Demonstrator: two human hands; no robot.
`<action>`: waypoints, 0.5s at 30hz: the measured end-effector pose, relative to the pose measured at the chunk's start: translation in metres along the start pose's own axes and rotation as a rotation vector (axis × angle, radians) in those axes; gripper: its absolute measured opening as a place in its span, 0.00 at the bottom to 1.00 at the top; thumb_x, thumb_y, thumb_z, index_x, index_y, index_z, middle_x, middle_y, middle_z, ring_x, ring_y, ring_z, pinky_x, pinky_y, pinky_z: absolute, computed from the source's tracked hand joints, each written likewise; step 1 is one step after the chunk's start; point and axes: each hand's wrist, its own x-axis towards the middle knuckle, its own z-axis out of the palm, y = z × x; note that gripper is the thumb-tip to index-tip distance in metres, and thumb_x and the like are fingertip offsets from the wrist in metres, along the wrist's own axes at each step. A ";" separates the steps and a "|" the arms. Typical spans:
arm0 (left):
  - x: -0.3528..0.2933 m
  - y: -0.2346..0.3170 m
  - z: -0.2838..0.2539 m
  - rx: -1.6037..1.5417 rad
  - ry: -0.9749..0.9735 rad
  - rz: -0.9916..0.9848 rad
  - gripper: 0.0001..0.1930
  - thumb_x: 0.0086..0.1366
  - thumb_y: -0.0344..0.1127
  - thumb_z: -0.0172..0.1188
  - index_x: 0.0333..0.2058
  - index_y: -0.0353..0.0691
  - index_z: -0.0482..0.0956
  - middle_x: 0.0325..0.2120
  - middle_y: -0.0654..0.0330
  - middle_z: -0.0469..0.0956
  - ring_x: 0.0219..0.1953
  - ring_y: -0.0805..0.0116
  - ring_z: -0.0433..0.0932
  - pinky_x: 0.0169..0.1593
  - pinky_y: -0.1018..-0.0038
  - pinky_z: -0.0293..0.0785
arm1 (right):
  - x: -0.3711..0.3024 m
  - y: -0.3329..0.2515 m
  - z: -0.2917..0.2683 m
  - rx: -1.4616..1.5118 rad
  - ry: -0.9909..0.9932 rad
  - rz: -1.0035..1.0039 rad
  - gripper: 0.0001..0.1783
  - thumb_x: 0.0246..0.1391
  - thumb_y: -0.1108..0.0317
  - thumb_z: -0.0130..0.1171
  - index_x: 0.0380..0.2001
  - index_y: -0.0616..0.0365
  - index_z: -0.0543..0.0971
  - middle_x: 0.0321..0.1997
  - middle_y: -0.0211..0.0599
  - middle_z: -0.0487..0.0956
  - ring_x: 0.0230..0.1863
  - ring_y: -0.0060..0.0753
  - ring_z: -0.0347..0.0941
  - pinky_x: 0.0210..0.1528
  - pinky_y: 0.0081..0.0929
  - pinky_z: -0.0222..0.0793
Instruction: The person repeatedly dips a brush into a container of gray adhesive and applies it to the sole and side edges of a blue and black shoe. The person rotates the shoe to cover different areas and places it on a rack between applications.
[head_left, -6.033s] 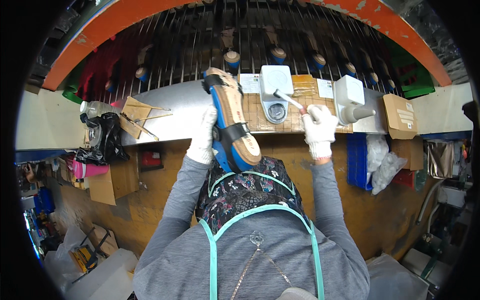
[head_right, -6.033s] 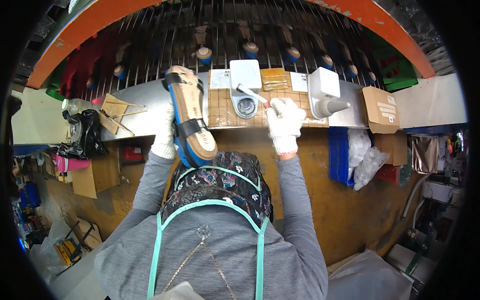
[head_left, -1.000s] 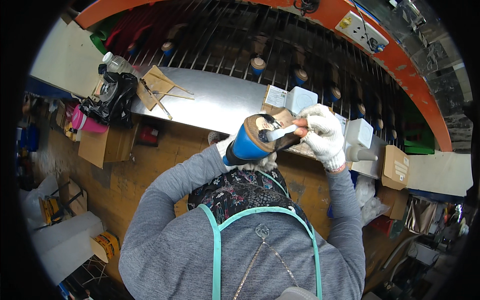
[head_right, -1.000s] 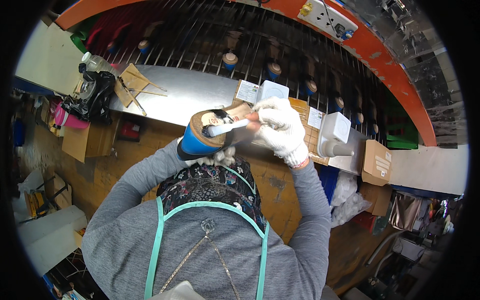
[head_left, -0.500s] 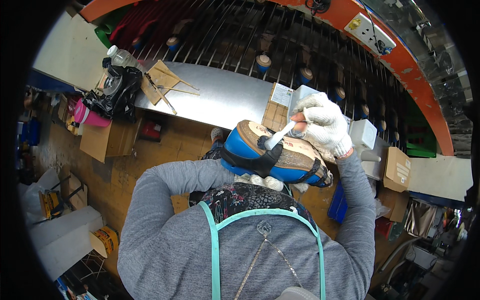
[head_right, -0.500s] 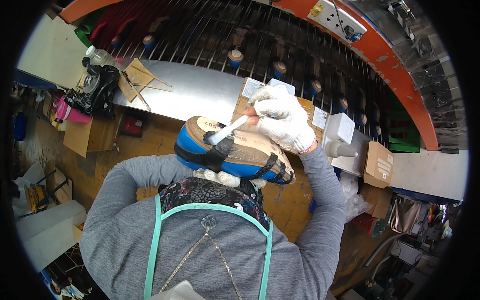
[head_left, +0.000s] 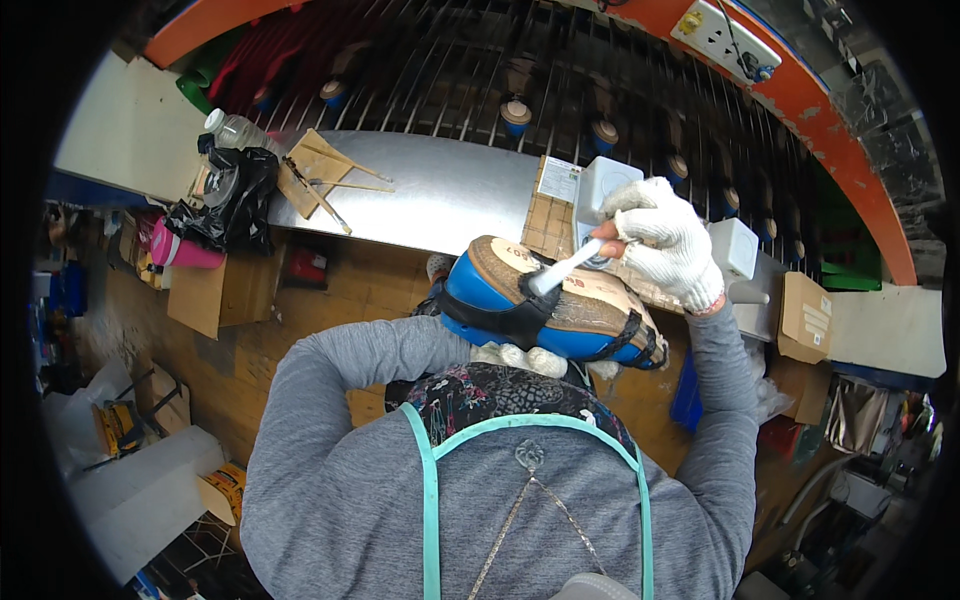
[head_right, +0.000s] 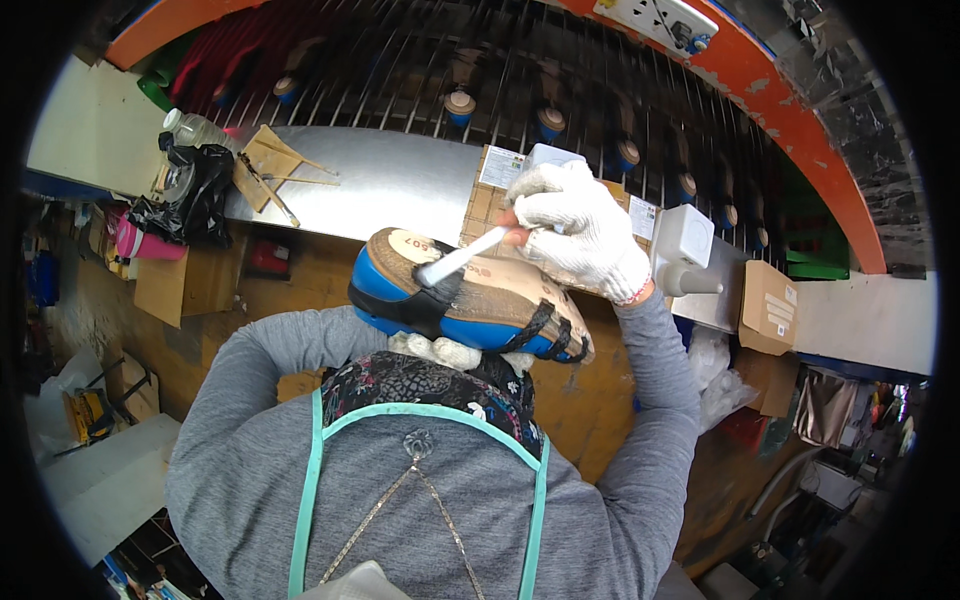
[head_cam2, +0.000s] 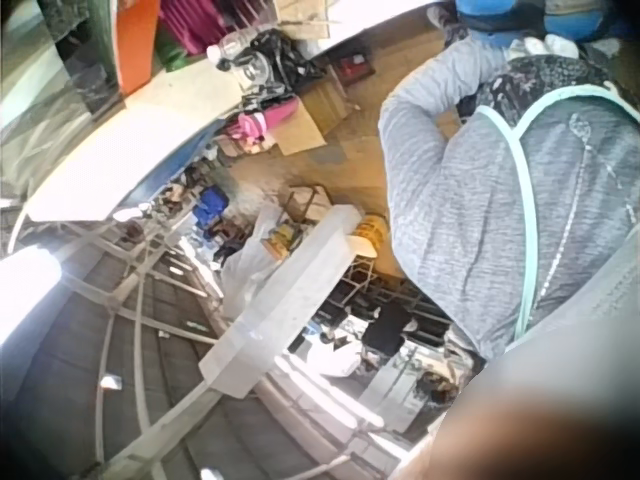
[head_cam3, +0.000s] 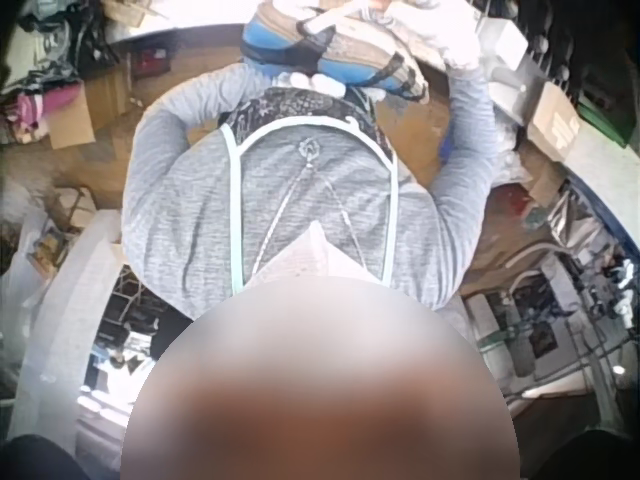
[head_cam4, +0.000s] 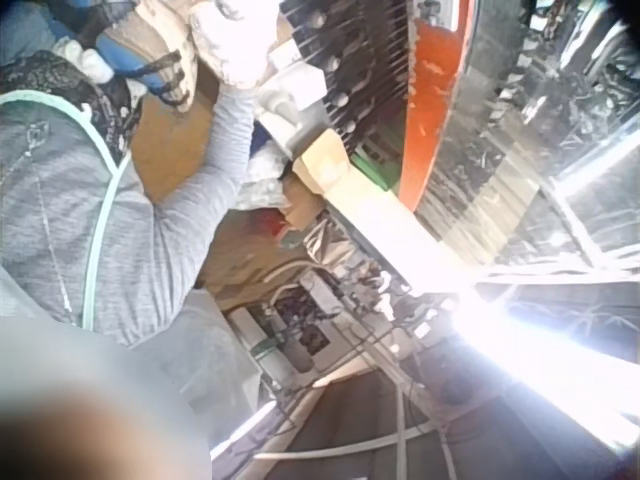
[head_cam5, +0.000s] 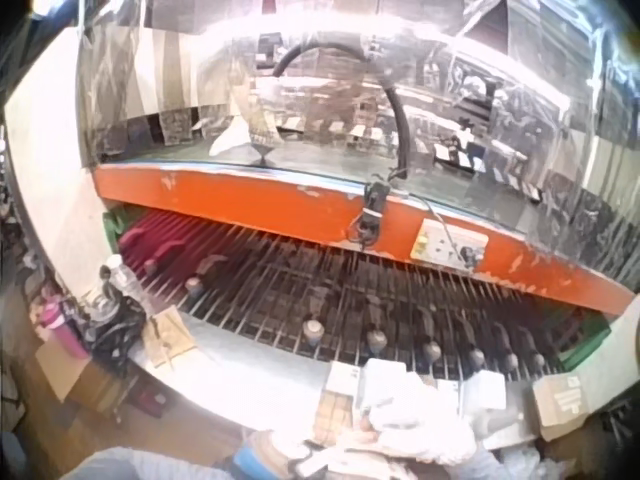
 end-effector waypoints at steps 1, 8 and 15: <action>0.000 0.001 -0.004 -0.009 -0.018 -0.003 0.42 0.67 0.60 0.55 0.67 0.34 0.57 0.42 0.36 0.74 0.36 0.50 0.83 0.58 0.53 0.74 | -0.004 -0.001 0.000 0.060 0.014 0.036 0.10 0.38 0.68 0.73 0.26 0.60 0.86 0.38 0.38 0.81 0.40 0.36 0.74 0.41 0.33 0.69; -0.013 0.053 -0.056 0.201 0.048 0.234 0.44 0.67 0.66 0.51 0.68 0.36 0.58 0.49 0.36 0.74 0.45 0.46 0.82 0.61 0.49 0.75 | -0.032 -0.025 -0.018 -0.251 0.323 0.129 0.05 0.43 0.66 0.69 0.26 0.51 0.84 0.33 0.34 0.81 0.34 0.34 0.74 0.39 0.31 0.62; -0.038 0.131 -0.105 0.399 0.334 0.269 0.47 0.60 0.66 0.62 0.68 0.40 0.61 0.62 0.45 0.71 0.59 0.48 0.76 0.62 0.50 0.74 | -0.027 -0.032 0.036 -0.431 0.428 0.169 0.06 0.42 0.69 0.72 0.26 0.51 0.84 0.33 0.32 0.81 0.33 0.33 0.73 0.36 0.31 0.61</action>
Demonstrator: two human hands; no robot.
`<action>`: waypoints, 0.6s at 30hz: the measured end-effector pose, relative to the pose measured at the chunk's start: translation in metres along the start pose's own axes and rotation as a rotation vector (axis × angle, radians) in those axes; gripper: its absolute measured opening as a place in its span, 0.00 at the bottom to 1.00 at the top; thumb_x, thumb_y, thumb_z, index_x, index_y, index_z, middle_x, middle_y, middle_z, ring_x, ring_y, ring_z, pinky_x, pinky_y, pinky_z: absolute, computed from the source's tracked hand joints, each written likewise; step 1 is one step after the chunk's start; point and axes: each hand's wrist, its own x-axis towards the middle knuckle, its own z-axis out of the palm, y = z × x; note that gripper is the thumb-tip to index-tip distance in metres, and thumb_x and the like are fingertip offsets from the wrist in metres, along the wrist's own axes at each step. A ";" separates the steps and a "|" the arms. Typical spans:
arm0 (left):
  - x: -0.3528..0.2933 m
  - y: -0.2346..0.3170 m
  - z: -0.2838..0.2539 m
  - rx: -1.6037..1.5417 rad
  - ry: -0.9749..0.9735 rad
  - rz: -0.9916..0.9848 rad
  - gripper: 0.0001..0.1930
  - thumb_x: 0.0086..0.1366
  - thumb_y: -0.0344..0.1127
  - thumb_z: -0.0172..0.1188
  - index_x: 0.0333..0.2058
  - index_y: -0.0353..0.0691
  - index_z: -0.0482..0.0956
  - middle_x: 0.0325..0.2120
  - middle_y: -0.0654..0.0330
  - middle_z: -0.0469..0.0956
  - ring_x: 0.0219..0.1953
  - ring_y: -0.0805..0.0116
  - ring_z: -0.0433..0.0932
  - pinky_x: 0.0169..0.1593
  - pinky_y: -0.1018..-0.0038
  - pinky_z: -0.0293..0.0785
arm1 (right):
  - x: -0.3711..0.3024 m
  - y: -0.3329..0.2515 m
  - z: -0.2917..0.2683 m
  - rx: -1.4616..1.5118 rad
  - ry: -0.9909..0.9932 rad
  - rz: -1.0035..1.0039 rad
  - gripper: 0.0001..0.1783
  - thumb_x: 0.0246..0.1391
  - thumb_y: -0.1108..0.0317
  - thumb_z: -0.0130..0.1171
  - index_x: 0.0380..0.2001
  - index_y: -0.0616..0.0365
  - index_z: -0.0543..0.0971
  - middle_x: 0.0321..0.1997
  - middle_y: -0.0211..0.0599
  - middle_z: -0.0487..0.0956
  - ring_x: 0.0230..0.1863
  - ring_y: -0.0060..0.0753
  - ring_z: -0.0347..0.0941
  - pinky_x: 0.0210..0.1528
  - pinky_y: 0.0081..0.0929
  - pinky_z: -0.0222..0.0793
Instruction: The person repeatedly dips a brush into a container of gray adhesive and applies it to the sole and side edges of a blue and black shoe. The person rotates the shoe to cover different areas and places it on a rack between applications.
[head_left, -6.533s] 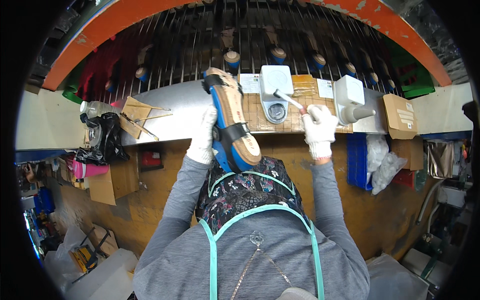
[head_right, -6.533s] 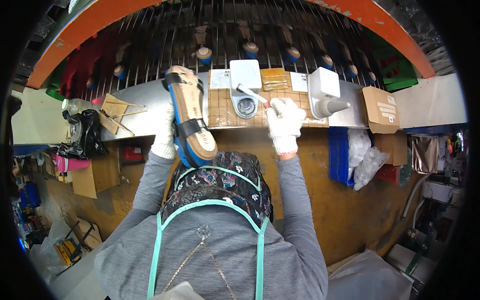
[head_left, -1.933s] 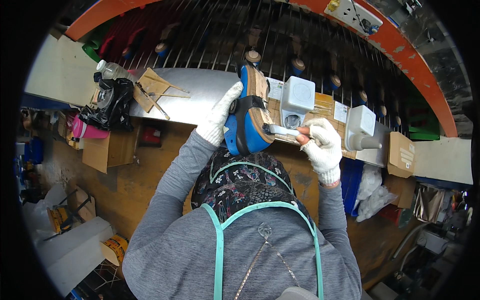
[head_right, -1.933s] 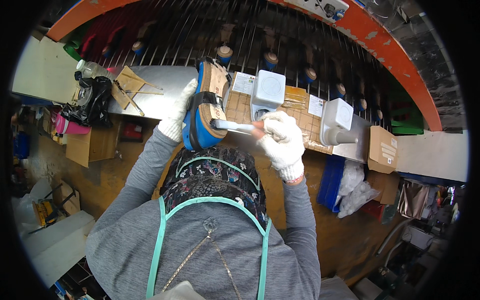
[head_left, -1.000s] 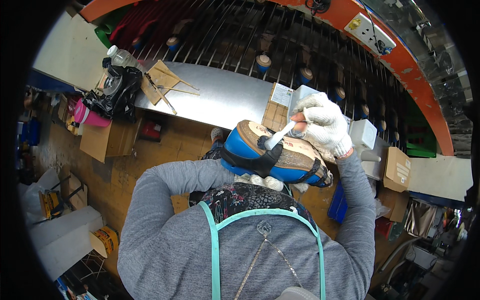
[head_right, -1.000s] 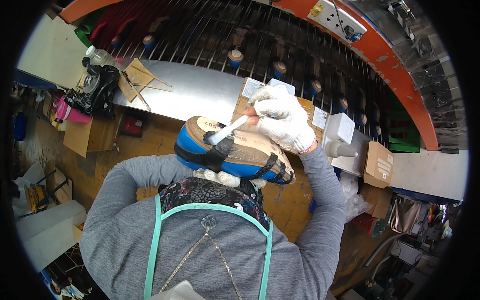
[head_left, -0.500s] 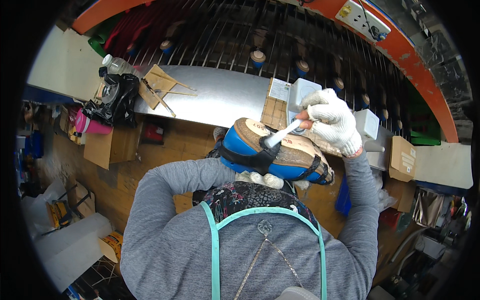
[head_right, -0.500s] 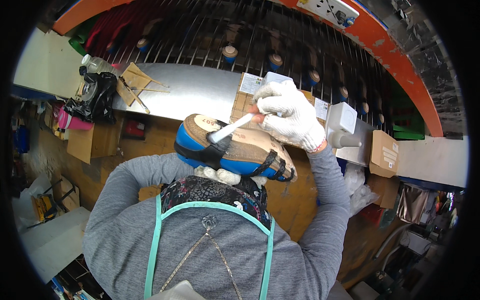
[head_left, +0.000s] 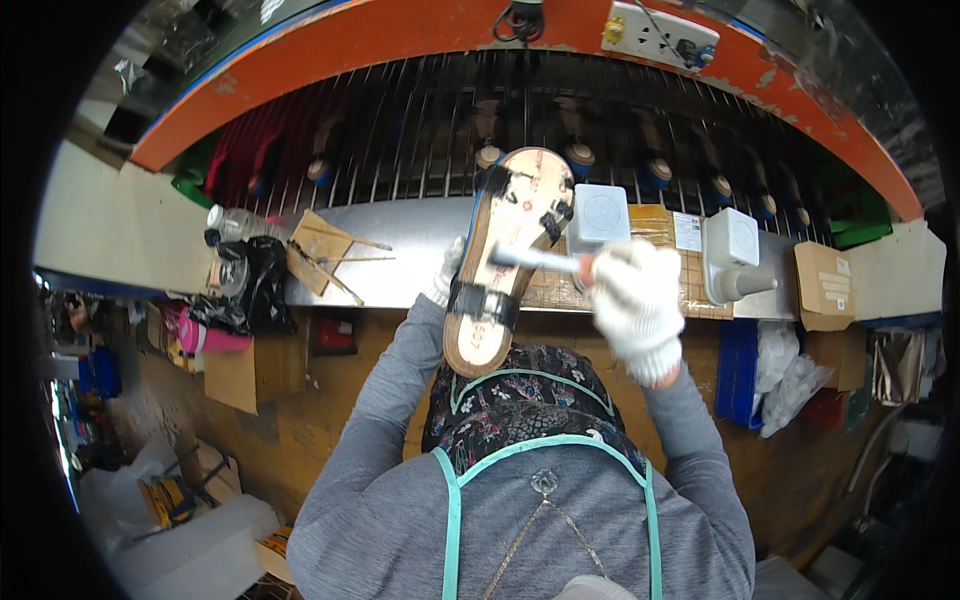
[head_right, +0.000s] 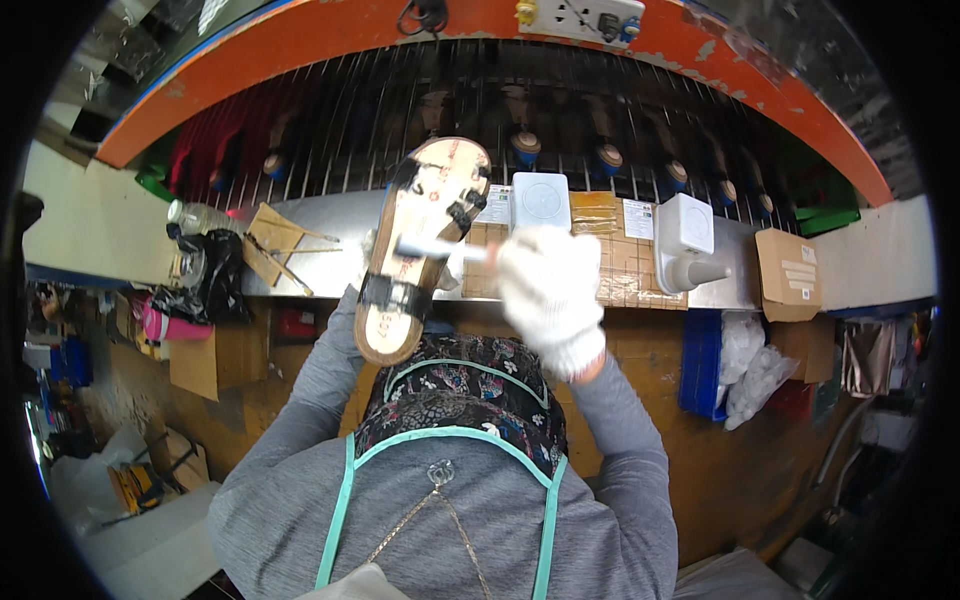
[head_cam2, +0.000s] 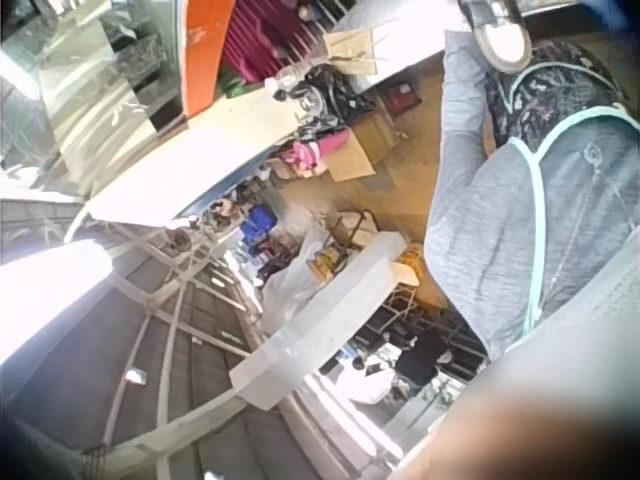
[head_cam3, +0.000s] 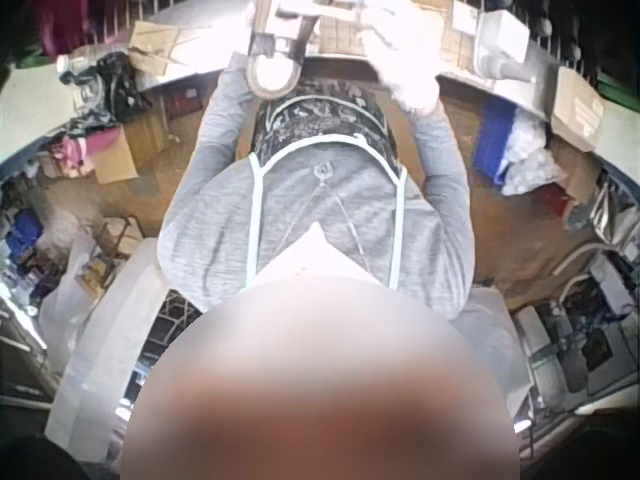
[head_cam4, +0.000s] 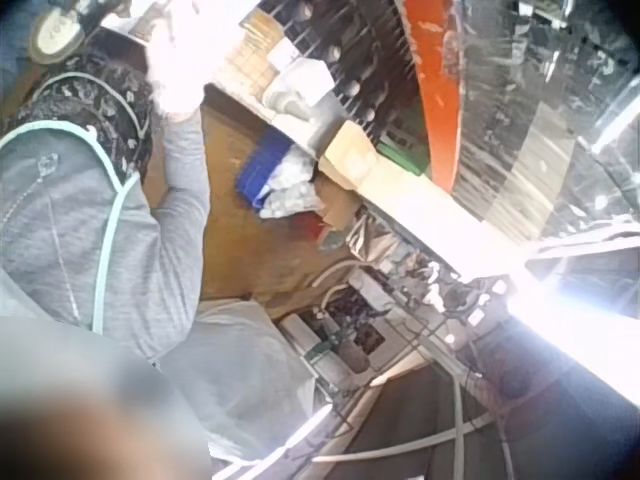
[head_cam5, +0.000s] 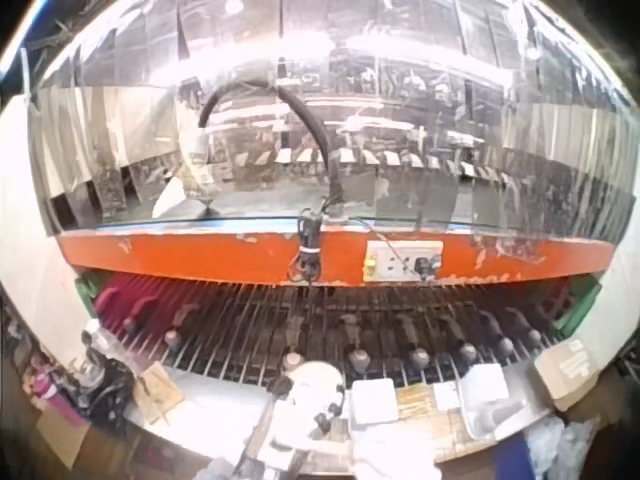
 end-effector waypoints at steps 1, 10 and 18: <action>-0.005 0.001 0.000 -0.081 -0.130 -0.026 0.48 0.59 0.64 0.65 0.68 0.40 0.61 0.62 0.44 0.70 0.59 0.47 0.75 0.63 0.49 0.73 | 0.008 0.012 0.005 -0.017 0.046 0.056 0.06 0.44 0.70 0.72 0.27 0.54 0.85 0.33 0.34 0.81 0.31 0.33 0.74 0.35 0.31 0.63; -0.011 -0.023 -0.009 -0.025 0.070 0.084 0.44 0.61 0.64 0.60 0.67 0.40 0.62 0.60 0.43 0.70 0.55 0.47 0.77 0.56 0.51 0.79 | -0.008 0.026 0.038 -0.178 0.068 0.192 0.03 0.46 0.68 0.68 0.27 0.50 0.83 0.34 0.28 0.81 0.35 0.33 0.76 0.39 0.35 0.62; -0.044 0.008 -0.034 -0.201 0.306 0.311 0.22 0.69 0.52 0.55 0.52 0.42 0.76 0.41 0.49 0.82 0.33 0.48 0.85 0.45 0.52 0.83 | -0.151 0.149 0.060 0.191 0.249 1.135 0.08 0.58 0.68 0.64 0.35 0.63 0.84 0.33 0.39 0.78 0.34 0.29 0.73 0.38 0.24 0.68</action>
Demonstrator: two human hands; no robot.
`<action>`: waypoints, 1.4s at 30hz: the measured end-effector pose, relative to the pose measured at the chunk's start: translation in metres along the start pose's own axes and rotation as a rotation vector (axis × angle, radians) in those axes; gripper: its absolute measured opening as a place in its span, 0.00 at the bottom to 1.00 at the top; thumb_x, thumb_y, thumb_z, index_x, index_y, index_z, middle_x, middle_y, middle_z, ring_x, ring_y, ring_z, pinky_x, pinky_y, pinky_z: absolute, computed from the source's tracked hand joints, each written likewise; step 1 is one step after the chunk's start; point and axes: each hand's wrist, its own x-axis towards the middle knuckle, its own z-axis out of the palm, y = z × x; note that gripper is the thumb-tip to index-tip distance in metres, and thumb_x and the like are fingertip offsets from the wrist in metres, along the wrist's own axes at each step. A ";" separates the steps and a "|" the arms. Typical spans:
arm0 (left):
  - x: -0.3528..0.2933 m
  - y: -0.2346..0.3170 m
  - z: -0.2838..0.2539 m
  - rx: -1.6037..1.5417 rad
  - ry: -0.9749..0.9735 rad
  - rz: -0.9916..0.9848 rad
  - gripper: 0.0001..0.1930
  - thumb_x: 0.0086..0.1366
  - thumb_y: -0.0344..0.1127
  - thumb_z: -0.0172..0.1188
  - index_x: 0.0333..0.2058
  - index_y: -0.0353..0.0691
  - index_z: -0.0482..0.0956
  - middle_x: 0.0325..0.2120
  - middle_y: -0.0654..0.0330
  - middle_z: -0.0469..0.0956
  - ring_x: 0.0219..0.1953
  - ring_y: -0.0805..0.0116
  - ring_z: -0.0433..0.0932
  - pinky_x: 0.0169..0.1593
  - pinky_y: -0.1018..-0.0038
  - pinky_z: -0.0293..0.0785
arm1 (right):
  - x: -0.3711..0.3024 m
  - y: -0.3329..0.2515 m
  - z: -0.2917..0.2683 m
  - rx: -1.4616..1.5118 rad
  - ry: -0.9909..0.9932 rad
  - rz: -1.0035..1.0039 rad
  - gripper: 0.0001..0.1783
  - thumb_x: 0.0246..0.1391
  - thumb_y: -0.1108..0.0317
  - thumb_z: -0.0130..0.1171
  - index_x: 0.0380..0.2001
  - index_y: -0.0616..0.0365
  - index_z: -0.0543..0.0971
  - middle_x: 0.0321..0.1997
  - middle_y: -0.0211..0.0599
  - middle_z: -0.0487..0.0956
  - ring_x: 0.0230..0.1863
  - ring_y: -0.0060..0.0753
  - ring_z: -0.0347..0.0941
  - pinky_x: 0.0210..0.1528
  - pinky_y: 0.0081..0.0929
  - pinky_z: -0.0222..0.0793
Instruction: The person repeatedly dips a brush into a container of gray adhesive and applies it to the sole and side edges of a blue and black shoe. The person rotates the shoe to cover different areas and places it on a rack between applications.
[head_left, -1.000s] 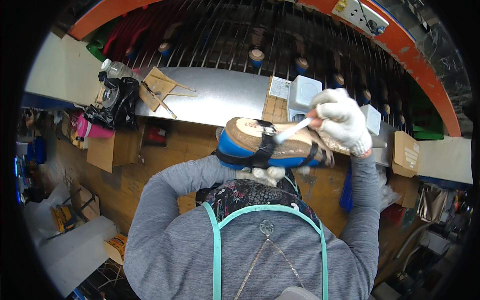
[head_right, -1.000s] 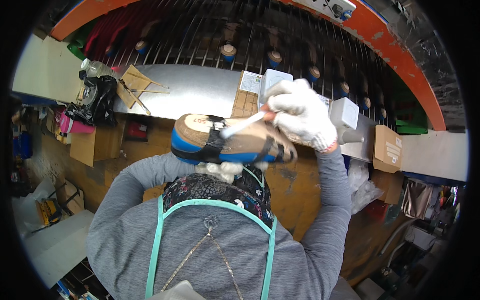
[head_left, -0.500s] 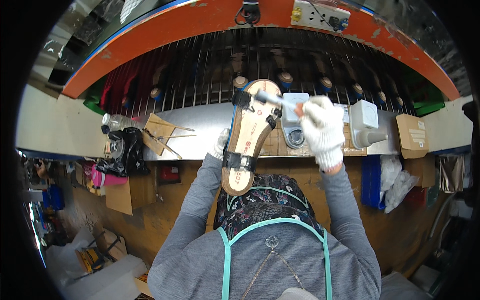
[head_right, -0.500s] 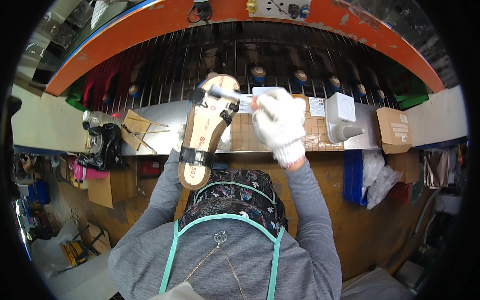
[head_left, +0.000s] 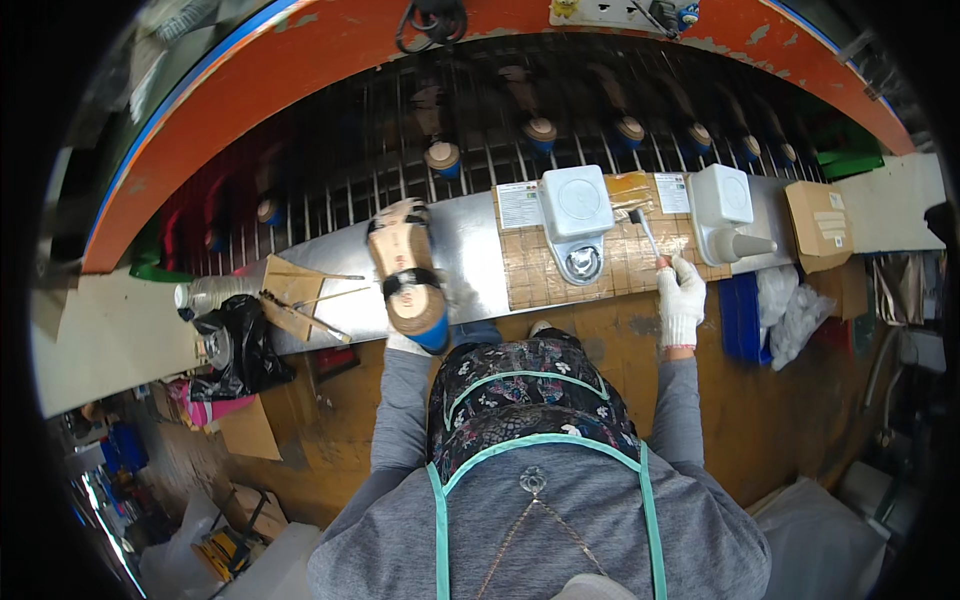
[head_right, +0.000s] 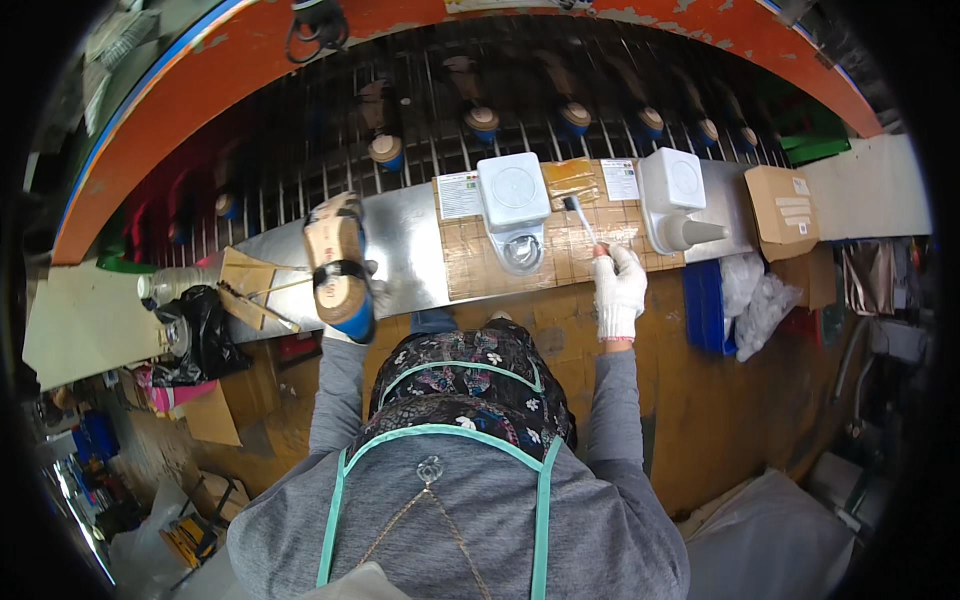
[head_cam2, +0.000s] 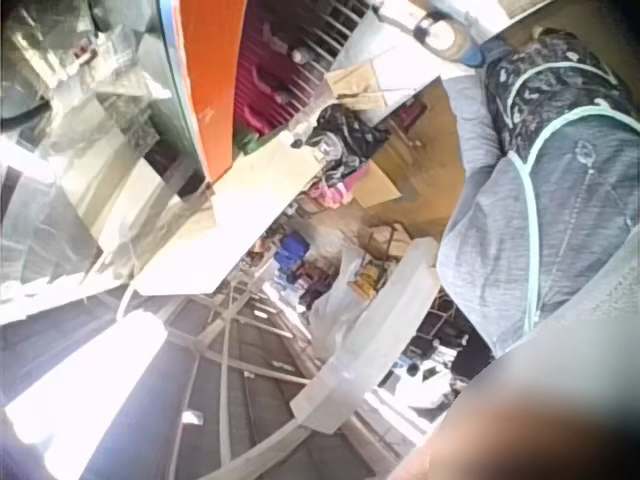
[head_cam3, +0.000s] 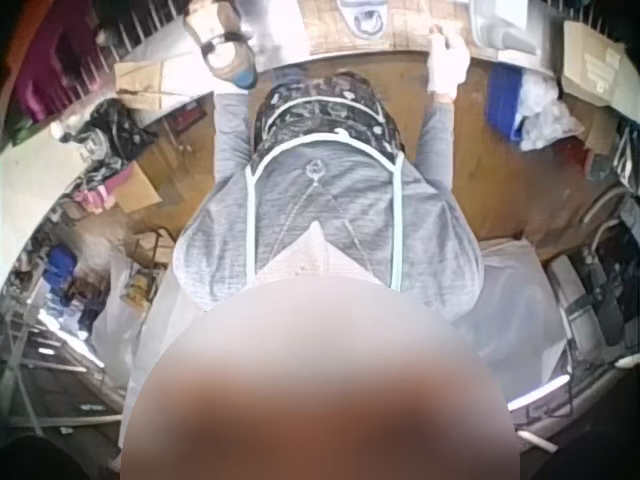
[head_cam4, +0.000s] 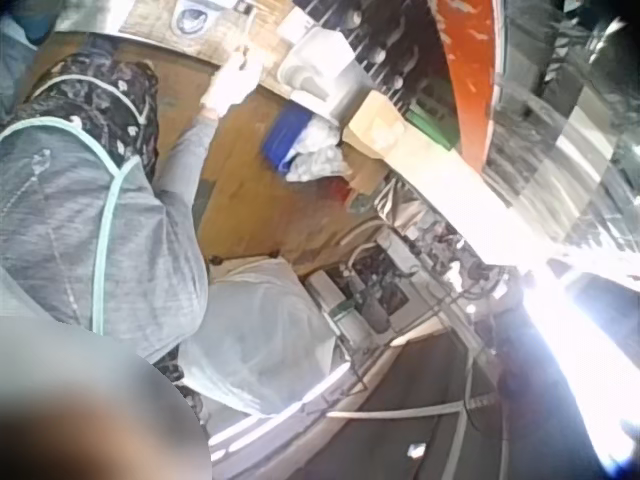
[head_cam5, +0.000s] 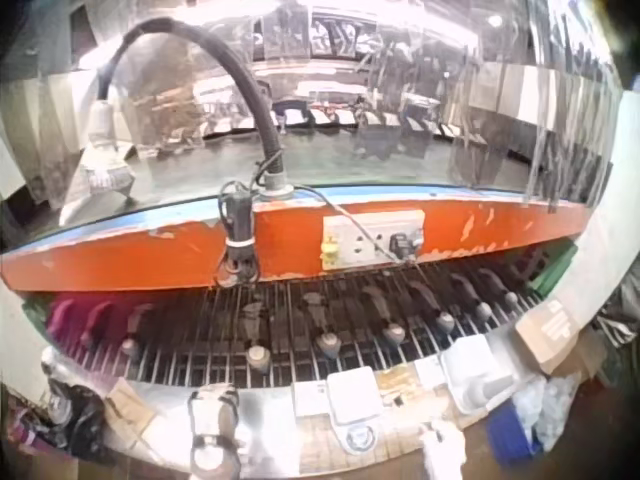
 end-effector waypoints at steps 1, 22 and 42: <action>0.012 0.018 -0.002 0.082 -0.117 -0.048 0.23 0.67 0.53 0.57 0.51 0.41 0.76 0.42 0.49 0.82 0.35 0.48 0.84 0.50 0.50 0.79 | 0.004 0.023 0.001 -0.062 0.075 0.086 0.08 0.58 0.69 0.64 0.35 0.62 0.84 0.33 0.39 0.78 0.33 0.30 0.74 0.37 0.23 0.68; 0.199 0.247 -0.065 -0.236 0.578 0.216 0.42 0.60 0.58 0.65 0.62 0.33 0.62 0.52 0.38 0.72 0.56 0.38 0.72 0.62 0.36 0.64 | 0.088 -0.173 0.113 -1.197 -0.948 -0.675 0.69 0.24 0.59 0.79 0.74 0.39 0.53 0.75 0.55 0.53 0.77 0.63 0.44 0.77 0.54 0.42; 0.193 0.279 -0.098 -0.335 0.764 0.148 0.28 0.74 0.53 0.47 0.59 0.34 0.65 0.60 0.38 0.64 0.60 0.37 0.70 0.61 0.46 0.73 | 0.070 -0.122 0.119 -0.119 -0.718 0.062 0.69 0.41 0.63 0.77 0.77 0.52 0.38 0.74 0.54 0.57 0.70 0.43 0.59 0.68 0.31 0.62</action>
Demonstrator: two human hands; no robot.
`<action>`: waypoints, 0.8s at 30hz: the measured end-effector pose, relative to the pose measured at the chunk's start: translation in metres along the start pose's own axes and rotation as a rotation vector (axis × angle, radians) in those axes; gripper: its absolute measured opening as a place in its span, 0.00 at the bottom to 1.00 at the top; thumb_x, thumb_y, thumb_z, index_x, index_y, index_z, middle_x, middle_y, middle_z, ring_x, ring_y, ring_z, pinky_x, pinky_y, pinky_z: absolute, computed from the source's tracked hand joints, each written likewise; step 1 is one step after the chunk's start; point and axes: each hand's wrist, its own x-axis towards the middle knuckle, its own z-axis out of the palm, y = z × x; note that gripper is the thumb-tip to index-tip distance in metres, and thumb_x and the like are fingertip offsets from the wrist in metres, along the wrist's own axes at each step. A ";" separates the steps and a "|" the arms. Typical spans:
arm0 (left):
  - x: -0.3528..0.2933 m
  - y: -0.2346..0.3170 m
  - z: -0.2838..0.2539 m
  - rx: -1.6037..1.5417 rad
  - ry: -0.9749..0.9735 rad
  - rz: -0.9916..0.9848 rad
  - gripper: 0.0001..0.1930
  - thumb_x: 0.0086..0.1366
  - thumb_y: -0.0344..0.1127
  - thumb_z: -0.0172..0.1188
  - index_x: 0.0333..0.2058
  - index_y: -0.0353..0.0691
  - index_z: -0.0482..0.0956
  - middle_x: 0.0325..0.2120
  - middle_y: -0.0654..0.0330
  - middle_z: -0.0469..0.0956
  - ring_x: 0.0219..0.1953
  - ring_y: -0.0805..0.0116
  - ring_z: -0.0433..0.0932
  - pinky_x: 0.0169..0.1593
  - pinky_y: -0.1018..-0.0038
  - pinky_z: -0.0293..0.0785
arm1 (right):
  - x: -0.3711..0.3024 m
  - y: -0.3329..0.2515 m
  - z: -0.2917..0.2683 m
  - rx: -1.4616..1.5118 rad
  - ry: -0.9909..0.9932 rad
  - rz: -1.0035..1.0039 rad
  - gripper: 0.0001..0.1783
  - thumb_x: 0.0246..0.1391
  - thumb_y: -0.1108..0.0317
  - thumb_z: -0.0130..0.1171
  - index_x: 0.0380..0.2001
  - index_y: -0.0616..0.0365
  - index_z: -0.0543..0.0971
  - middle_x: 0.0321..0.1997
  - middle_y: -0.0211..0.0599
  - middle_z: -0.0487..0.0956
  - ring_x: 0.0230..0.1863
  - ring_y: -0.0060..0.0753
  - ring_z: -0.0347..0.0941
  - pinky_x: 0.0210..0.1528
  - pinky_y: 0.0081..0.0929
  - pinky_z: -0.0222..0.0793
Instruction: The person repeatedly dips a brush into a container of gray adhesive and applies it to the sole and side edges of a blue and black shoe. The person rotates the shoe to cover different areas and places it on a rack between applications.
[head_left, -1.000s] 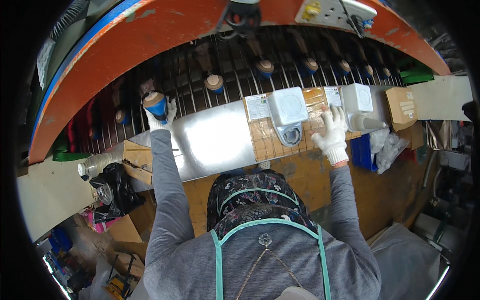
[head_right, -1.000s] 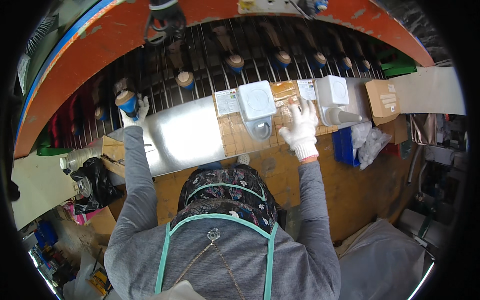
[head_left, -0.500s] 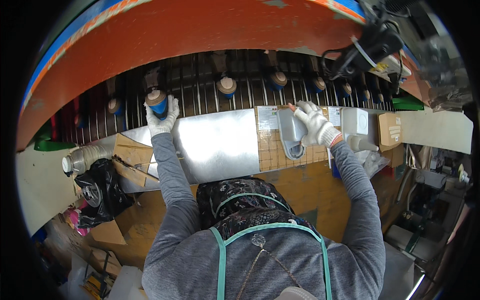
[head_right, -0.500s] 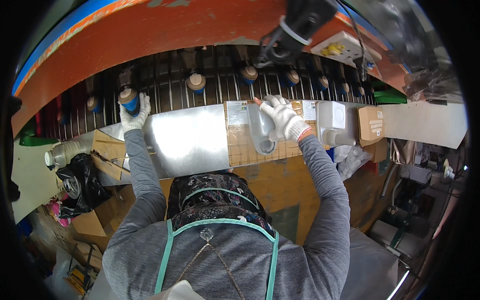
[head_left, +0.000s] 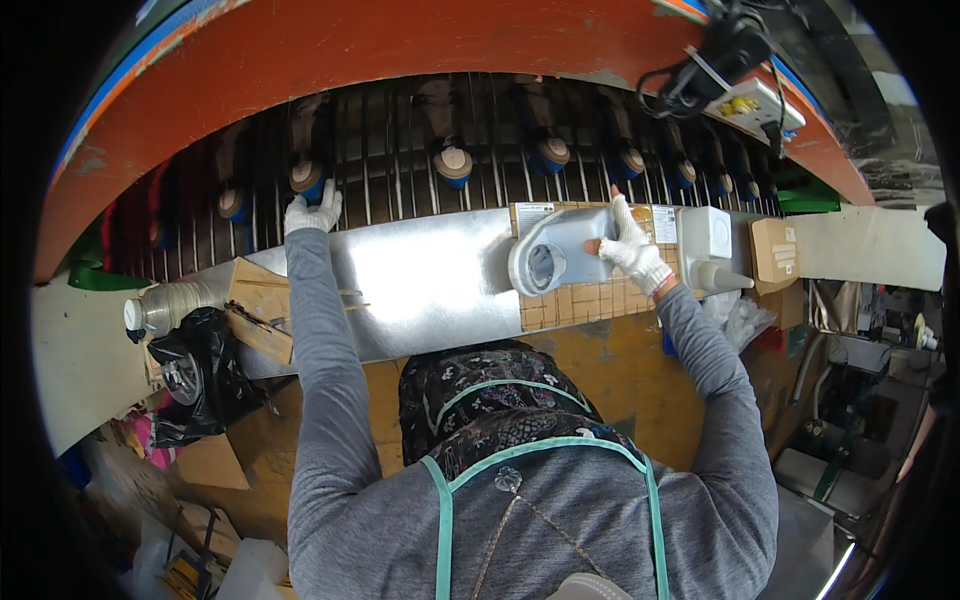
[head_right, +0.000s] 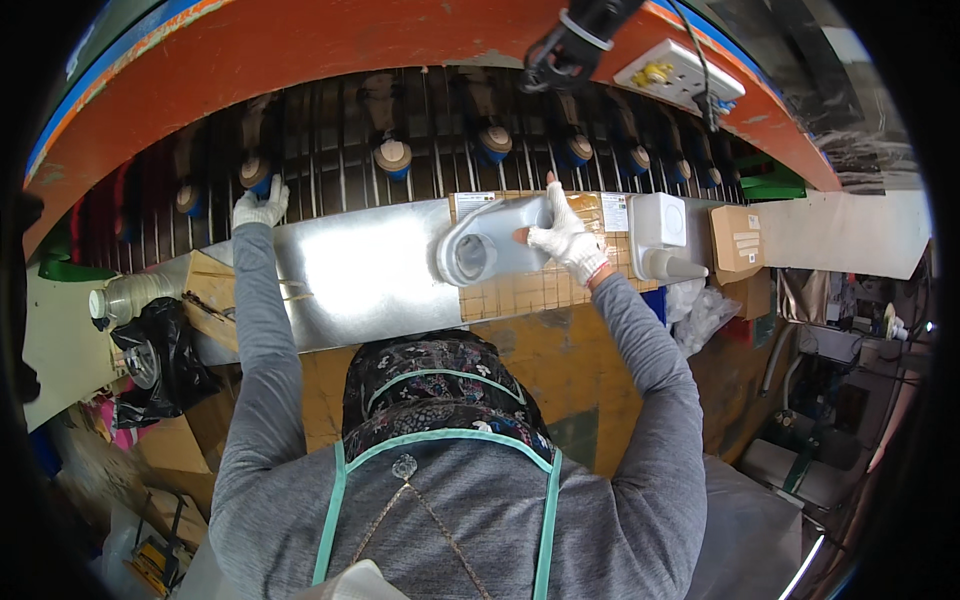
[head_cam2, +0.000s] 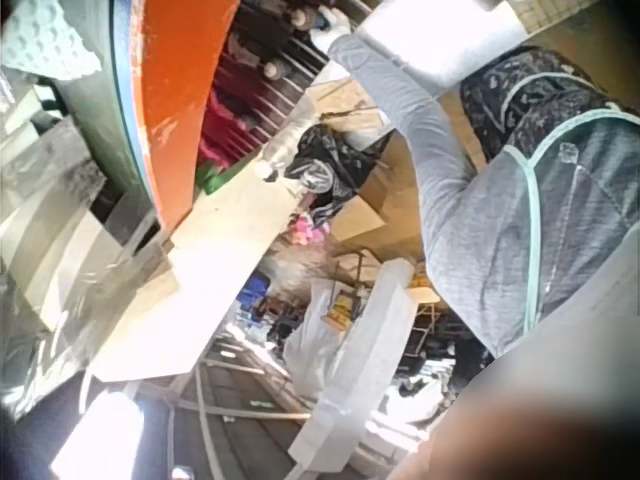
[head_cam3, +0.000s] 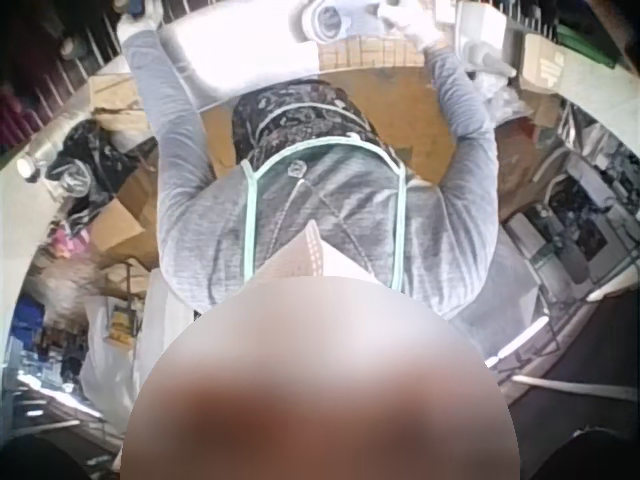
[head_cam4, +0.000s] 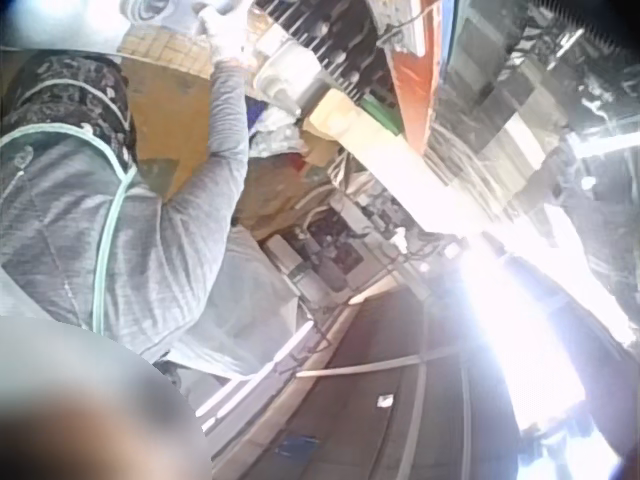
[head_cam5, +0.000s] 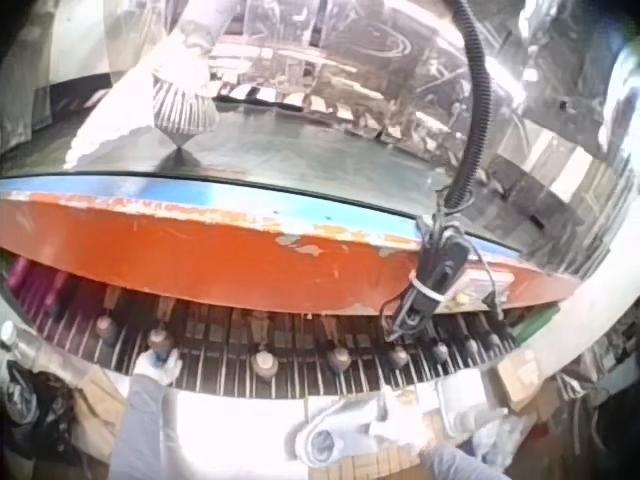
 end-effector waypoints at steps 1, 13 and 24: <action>-0.017 -0.011 0.001 0.082 0.022 0.122 0.27 0.74 0.52 0.46 0.59 0.33 0.65 0.61 0.39 0.63 0.60 0.37 0.69 0.62 0.47 0.73 | -0.007 0.004 0.006 0.068 0.028 0.082 0.70 0.42 0.62 0.78 0.77 0.53 0.38 0.76 0.54 0.54 0.72 0.45 0.57 0.68 0.33 0.61; -0.222 -0.314 -0.090 1.539 -0.888 0.480 0.43 0.55 0.30 0.74 0.68 0.34 0.61 0.60 0.46 0.70 0.62 0.56 0.71 0.59 0.67 0.76 | -0.076 0.037 0.054 1.139 0.109 0.252 0.67 0.49 0.60 0.73 0.76 0.50 0.33 0.74 0.53 0.55 0.71 0.51 0.58 0.64 0.52 0.65; -0.235 -0.387 -0.086 1.500 -0.640 0.594 0.18 0.61 0.29 0.69 0.48 0.28 0.77 0.42 0.53 0.82 0.40 0.70 0.81 0.44 0.74 0.80 | -0.094 0.091 0.028 -0.014 0.161 -0.057 0.73 0.38 0.40 0.75 0.75 0.61 0.42 0.73 0.62 0.57 0.74 0.60 0.52 0.74 0.42 0.51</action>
